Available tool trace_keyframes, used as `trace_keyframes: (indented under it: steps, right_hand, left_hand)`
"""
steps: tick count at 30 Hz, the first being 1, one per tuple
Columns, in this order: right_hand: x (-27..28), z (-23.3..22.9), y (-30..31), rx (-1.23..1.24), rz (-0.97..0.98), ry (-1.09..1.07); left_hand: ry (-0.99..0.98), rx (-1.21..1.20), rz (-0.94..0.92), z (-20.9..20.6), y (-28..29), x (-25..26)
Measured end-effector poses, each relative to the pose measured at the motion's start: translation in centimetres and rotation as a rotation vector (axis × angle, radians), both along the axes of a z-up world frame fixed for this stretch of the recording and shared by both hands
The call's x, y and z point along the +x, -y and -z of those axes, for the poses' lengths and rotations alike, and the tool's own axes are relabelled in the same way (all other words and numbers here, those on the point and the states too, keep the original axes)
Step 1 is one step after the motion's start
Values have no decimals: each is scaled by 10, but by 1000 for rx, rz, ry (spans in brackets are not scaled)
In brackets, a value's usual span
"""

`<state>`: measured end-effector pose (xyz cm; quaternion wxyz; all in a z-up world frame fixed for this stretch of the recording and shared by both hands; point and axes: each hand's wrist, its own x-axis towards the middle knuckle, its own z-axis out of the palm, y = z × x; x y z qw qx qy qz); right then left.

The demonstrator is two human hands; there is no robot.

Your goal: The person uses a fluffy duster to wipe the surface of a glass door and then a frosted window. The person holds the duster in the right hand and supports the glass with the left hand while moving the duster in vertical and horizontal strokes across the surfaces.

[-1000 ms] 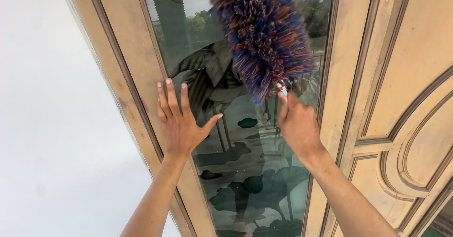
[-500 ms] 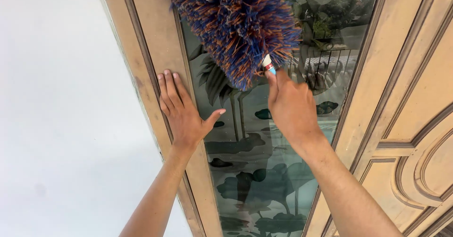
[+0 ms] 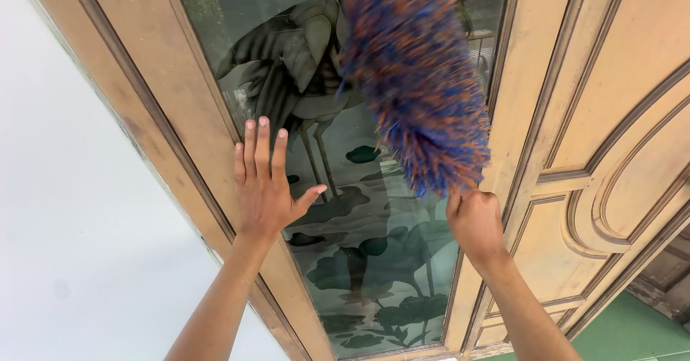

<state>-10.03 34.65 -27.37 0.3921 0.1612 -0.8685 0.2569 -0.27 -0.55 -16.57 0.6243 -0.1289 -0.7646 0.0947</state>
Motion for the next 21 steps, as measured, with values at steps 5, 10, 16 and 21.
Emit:
trace_keyframes:
  steps: [5,10,16,21]
  right_hand:
    - [4,36,-24,-30,135,-77]
    - [11,111,-21,-55,-4,320]
    - [32,15,-4,-10,70,3]
    - [39,-88,54,-78,22,-179]
  left_hand:
    - [-103,-63,-37,-2,2,-5]
    - [81,-63,-170,0,0,11]
    - [-111,-45,66,10,10,-7]
    - [-143,164,151,11,22,0]
